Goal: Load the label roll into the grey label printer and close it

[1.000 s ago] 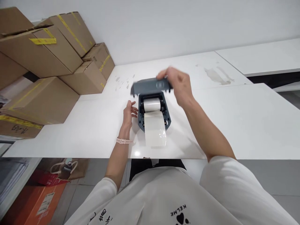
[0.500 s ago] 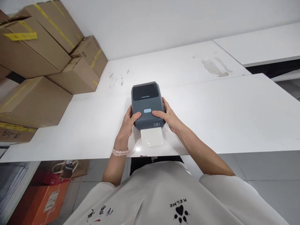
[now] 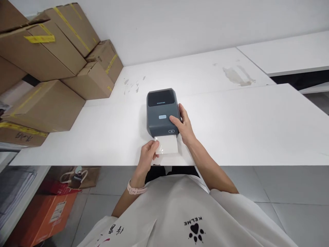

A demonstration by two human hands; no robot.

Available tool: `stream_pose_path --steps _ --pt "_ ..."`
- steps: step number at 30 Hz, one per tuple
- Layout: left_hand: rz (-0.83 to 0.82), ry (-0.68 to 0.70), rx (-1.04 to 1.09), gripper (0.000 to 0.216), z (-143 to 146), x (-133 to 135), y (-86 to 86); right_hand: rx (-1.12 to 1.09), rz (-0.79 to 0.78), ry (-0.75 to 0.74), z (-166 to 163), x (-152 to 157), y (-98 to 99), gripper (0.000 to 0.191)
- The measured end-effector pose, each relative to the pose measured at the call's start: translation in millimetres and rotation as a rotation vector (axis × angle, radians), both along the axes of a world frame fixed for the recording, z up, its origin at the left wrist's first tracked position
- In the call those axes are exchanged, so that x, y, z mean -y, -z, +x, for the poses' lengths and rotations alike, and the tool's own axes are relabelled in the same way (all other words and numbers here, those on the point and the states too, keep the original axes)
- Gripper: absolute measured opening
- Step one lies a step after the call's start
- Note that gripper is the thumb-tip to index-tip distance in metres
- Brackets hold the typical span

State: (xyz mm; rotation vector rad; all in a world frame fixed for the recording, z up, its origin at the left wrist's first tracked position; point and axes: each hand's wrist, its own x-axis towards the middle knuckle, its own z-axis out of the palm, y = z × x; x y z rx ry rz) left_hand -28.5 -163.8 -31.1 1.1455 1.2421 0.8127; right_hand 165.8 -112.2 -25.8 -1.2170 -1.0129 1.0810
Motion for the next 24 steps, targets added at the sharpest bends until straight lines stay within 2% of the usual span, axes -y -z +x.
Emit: stream_pose_path --steps 2,4,9,11,15,17,19,22,24 --pt "-0.07 0.061 0.112 0.047 4.2 -3.3 -7.6 -0.013 0.001 0.004 0.8 -2.8 -0.9 0.101" --pt "-0.051 0.076 0.134 0.046 5.9 -7.8 -16.8 0.02 0.008 0.008 4.2 -7.9 -4.2 0.103" --pt "0.125 0.148 -0.034 0.048 -8.2 -8.4 -28.0 0.316 0.057 -0.05 12.9 -25.9 -21.1 0.099" --pt "0.225 0.066 -0.064 0.047 -14.6 -11.5 -27.6 0.401 0.062 -0.062 12.8 -32.6 -27.7 0.096" --pt "0.445 -0.303 -0.1 0.022 -13.0 -31.7 -21.6 0.531 0.046 -0.046 11.9 -39.8 -37.7 0.099" --pt "0.45 -0.311 -0.08 0.035 -6.1 -41.2 -16.4 0.587 0.043 -0.049 13.9 -37.6 -39.4 0.097" --pt "0.374 -0.215 -0.027 0.055 1.3 -44.4 -10.7 0.574 0.067 -0.07 17.1 -29.3 -36.2 0.092" --pt "0.276 -0.143 0.004 0.069 8.3 -38.3 -2.7 0.445 0.087 -0.068 19.2 -7.2 -20.9 0.089" --pt "0.302 -0.151 -0.032 0.071 9.8 -32.4 1.2 0.398 0.087 -0.029 17.5 8.8 -8.1 0.088"
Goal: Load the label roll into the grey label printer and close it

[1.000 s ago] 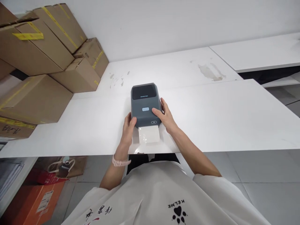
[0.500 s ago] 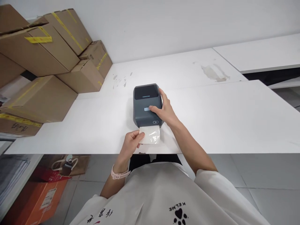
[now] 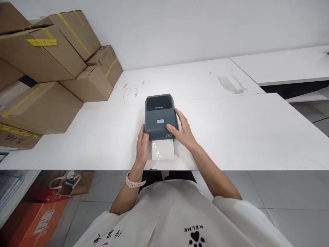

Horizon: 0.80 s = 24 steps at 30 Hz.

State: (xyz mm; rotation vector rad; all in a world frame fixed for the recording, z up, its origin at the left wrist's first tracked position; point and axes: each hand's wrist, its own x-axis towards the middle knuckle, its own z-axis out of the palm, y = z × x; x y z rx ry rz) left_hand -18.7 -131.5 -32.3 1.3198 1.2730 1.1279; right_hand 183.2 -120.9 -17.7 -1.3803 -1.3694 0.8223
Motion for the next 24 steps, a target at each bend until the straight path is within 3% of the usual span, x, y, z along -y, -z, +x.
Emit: stream_pose_path --steps 3,5,9,11,13,15,19,21,24 --pt "0.115 -0.004 -0.058 0.07 -0.7 2.3 -1.5 0.014 0.043 0.03 -3.5 14.2 8.8 0.083" --pt "0.193 0.015 -0.052 0.069 -2.3 -4.7 -9.9 0.021 0.098 0.013 -3.4 12.6 3.2 0.079" --pt "0.321 0.096 0.016 0.063 -6.4 -46.6 -35.4 0.023 0.293 -0.022 1.1 -18.8 -28.8 0.075" --pt "0.352 0.06 -0.001 0.057 -8.2 -78.0 -41.8 0.057 0.38 -0.002 3.1 -45.8 -48.2 0.077" --pt "0.274 0.039 -0.087 0.058 -9.1 -108.4 -39.7 0.102 0.441 0.032 5.6 -78.2 -65.7 0.082" --pt "0.117 0.087 -0.187 0.073 -8.5 -130.9 -31.4 0.143 0.492 0.062 10.0 -113.0 -79.9 0.086" --pt "-0.078 0.168 -0.312 0.08 -4.1 -143.1 -19.0 0.261 0.525 0.077 19.8 -166.4 -99.4 0.089" --pt "-0.079 0.142 -0.437 0.071 -2.7 -138.7 -21.2 0.299 0.565 0.134 19.4 -172.9 -105.4 0.086" --pt "-0.109 0.115 -0.608 0.056 -2.4 -132.8 -28.5 0.394 0.673 0.223 10.4 -156.4 -107.8 0.071"
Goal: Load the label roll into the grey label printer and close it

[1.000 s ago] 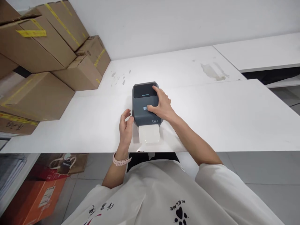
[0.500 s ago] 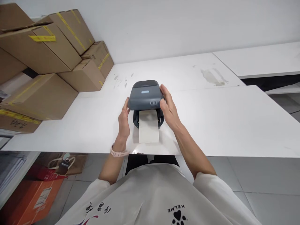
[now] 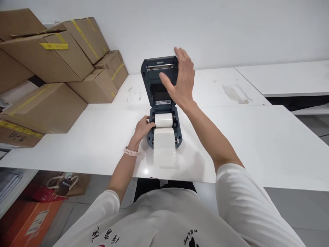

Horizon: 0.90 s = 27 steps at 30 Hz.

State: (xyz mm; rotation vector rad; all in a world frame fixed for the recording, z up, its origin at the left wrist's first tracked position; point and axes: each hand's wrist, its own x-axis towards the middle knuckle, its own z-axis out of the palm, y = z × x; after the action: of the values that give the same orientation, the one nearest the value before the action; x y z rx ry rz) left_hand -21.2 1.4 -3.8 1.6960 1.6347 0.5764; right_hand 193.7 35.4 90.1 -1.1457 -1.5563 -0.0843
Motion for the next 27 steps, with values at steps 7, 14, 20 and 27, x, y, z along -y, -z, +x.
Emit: stream_pose_path --steps 7,14,20,27 --pt "-0.025 0.044 -0.011 0.04 0.1 -5.7 3.6 0.659 -0.633 -0.242 -23.4 34.0 29.7 0.045" --pt "-0.027 0.06 0.02 0.039 -1.6 -6.2 5.6 0.709 -0.86 -0.327 -25.9 16.6 58.3 0.082" --pt "-0.02 0.065 0.055 0.042 -3.8 -6.9 10.4 0.095 -0.707 -0.635 27.9 54.2 39.0 0.093" --pt "-0.023 0.074 0.074 0.044 -3.9 -8.1 14.0 -0.347 -0.631 -0.23 100.2 92.4 85.0 0.094"
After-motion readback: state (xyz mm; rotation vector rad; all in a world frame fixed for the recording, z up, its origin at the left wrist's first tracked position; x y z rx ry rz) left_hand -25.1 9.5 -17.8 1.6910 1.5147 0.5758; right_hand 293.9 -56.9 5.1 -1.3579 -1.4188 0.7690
